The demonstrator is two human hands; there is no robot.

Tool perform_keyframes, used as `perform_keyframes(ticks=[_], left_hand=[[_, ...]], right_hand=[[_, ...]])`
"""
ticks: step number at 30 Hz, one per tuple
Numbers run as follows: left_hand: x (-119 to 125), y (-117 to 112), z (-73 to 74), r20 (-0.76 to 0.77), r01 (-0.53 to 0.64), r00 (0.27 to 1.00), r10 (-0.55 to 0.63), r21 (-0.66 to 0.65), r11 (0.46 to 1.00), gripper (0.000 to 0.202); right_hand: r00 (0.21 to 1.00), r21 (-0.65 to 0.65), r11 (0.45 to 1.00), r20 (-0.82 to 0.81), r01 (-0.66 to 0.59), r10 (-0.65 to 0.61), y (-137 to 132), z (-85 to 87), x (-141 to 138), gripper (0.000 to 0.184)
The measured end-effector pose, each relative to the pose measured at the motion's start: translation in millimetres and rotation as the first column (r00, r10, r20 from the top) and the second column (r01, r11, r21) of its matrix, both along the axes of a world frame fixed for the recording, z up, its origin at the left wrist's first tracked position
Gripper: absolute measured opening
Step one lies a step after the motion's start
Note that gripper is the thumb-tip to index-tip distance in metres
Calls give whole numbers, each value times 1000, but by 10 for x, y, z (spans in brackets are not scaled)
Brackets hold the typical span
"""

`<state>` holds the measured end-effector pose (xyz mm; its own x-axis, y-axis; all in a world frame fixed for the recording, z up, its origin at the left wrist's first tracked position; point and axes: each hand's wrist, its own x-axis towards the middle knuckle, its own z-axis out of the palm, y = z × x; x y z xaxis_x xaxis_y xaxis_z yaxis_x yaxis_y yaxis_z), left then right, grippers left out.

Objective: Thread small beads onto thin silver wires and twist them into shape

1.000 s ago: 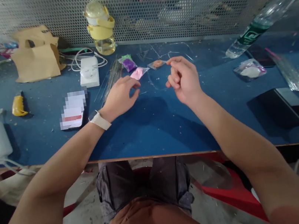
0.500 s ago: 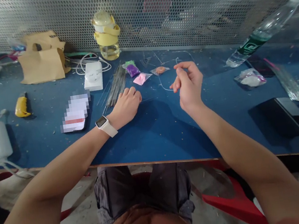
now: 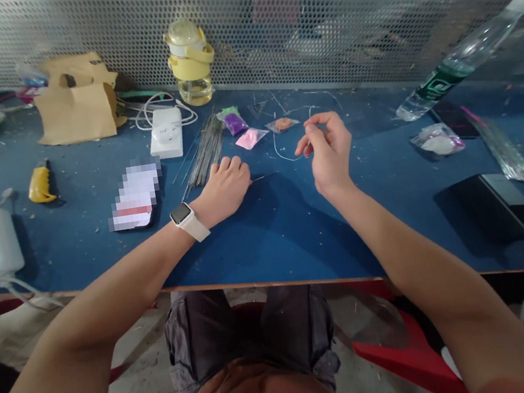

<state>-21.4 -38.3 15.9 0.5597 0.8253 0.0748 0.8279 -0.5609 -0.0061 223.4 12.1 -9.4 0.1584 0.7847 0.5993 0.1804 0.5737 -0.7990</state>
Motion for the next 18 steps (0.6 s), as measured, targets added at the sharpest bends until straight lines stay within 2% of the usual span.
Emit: perform_keyframes(ticks=[10,18], left_hand=[[55,-40,94,3,-91,996,91,-61,994,32],[203,-120,175,-117,-137,985,131,-48,989,37]], right_hand=[[990,39,999,137,-32,26,-190,87,-123,42],[985,25,999,170,-40,35,-229,91,-154,41]])
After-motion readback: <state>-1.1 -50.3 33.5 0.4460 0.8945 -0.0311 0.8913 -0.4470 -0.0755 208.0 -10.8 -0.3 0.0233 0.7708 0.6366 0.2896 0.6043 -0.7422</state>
